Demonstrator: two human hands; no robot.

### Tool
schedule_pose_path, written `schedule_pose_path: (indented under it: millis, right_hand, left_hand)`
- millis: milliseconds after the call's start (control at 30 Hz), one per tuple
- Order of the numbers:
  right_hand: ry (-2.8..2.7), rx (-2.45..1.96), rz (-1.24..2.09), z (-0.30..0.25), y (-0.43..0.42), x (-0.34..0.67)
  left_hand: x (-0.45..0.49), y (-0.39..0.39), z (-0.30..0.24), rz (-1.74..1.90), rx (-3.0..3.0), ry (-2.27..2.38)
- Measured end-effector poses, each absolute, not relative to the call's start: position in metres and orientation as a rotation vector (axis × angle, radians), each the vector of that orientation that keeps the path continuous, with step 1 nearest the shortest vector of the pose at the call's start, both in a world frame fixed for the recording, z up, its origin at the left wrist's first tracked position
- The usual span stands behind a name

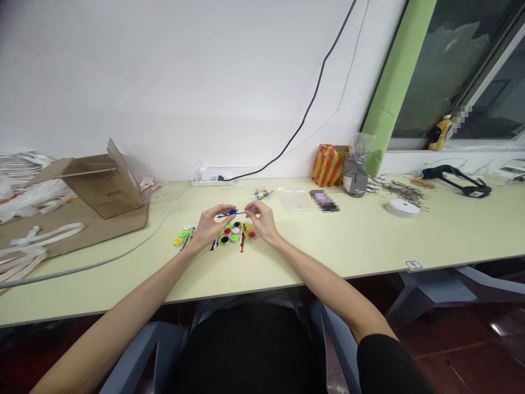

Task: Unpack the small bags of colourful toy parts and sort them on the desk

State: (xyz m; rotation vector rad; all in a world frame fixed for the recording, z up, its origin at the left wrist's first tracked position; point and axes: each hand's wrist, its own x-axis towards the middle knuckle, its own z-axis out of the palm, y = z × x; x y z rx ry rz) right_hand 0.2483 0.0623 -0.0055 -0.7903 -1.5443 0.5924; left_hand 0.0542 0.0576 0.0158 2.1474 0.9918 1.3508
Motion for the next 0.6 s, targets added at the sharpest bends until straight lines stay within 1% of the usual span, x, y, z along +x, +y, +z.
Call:
schedule_pose_path:
  millis: [167,400,600]
  right_hand:
    - [-1.589,-0.740,0.574,-0.0059,0.0621,0.2484]
    - [-1.617,-0.801,0.609,-0.0080,0.0668,0.2512]
    - [-1.682,-0.839,0.672,-0.0104,0.0685,0.2547]
  left_hand:
    - [0.0553,0.0558,0.0169,1.395,2.145,1.024]
    - [0.0558,0.0562,0.0168,1.379,2.095,1.065]
    - [0.0531,0.0541,0.0215,1.261,2.135,1.014]
